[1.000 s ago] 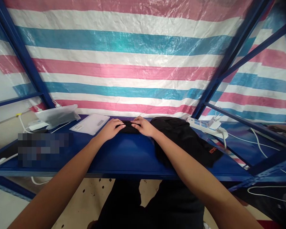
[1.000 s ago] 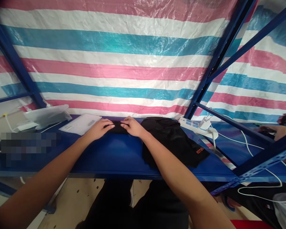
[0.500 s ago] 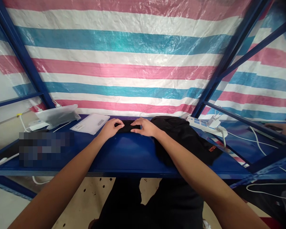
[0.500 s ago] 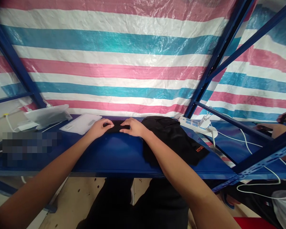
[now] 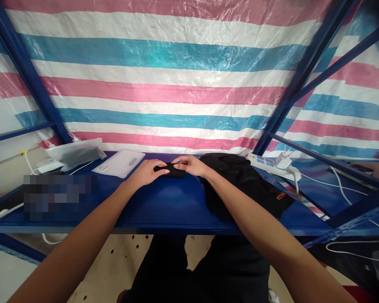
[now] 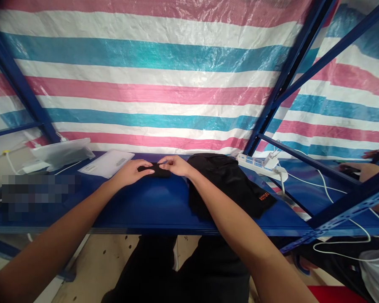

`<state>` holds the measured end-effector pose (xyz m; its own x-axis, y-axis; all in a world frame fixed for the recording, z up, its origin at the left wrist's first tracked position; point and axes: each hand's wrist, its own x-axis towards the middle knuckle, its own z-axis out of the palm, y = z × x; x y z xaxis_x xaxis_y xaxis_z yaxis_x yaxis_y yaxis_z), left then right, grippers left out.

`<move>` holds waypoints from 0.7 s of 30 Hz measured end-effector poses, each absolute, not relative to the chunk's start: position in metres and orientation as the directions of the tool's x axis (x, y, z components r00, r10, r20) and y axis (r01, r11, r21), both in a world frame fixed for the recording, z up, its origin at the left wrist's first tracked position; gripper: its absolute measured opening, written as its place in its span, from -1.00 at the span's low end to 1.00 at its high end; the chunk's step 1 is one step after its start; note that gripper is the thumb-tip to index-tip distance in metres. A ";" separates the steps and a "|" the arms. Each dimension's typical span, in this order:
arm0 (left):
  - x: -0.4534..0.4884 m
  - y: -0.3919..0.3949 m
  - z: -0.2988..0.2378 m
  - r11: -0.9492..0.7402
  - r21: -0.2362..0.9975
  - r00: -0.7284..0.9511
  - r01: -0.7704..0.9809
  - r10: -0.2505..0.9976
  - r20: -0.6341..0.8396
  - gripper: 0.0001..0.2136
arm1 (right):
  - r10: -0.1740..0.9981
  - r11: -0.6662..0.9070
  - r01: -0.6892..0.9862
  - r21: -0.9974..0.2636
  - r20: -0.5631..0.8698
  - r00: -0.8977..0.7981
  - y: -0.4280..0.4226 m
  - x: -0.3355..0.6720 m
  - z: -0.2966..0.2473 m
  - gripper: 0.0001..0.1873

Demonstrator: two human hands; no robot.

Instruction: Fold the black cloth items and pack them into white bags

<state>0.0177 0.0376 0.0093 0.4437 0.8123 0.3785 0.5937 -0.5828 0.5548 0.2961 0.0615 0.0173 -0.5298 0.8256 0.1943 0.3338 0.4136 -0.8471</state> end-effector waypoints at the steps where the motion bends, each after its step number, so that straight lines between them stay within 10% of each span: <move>1: 0.018 0.039 0.010 -0.564 0.578 0.433 0.590 0.825 0.363 -0.55 | 0.848 0.359 0.321 -0.876 0.163 -0.505 0.063 0.296 0.016 -0.49; 6: 0.024 0.048 0.010 -0.568 0.635 0.431 0.523 0.819 0.378 -0.60 | 0.844 0.464 0.326 -0.824 0.299 -0.446 0.072 0.292 0.010 -0.73; 11: 0.032 0.061 0.005 -0.551 0.589 0.334 0.591 0.832 0.443 -0.56 | 0.618 0.774 0.534 -0.339 0.587 -0.523 0.060 0.286 0.015 -0.73; 14: 0.031 0.065 0.002 -0.532 0.558 0.341 0.637 0.844 0.415 -0.55 | 0.561 0.801 0.579 -0.155 0.534 -0.633 0.043 0.282 0.022 -0.66; 21: 0.036 0.048 0.002 -0.577 0.294 0.383 0.762 0.767 0.514 -0.61 | 0.658 0.738 0.657 -0.154 0.381 -0.649 0.037 0.279 0.027 -0.54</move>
<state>0.0360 0.0482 0.0015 0.3832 0.7673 0.5142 0.7618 -0.5773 0.2938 0.2786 0.0367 0.0272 -0.6494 0.6580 0.3812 0.6572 0.7378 -0.1540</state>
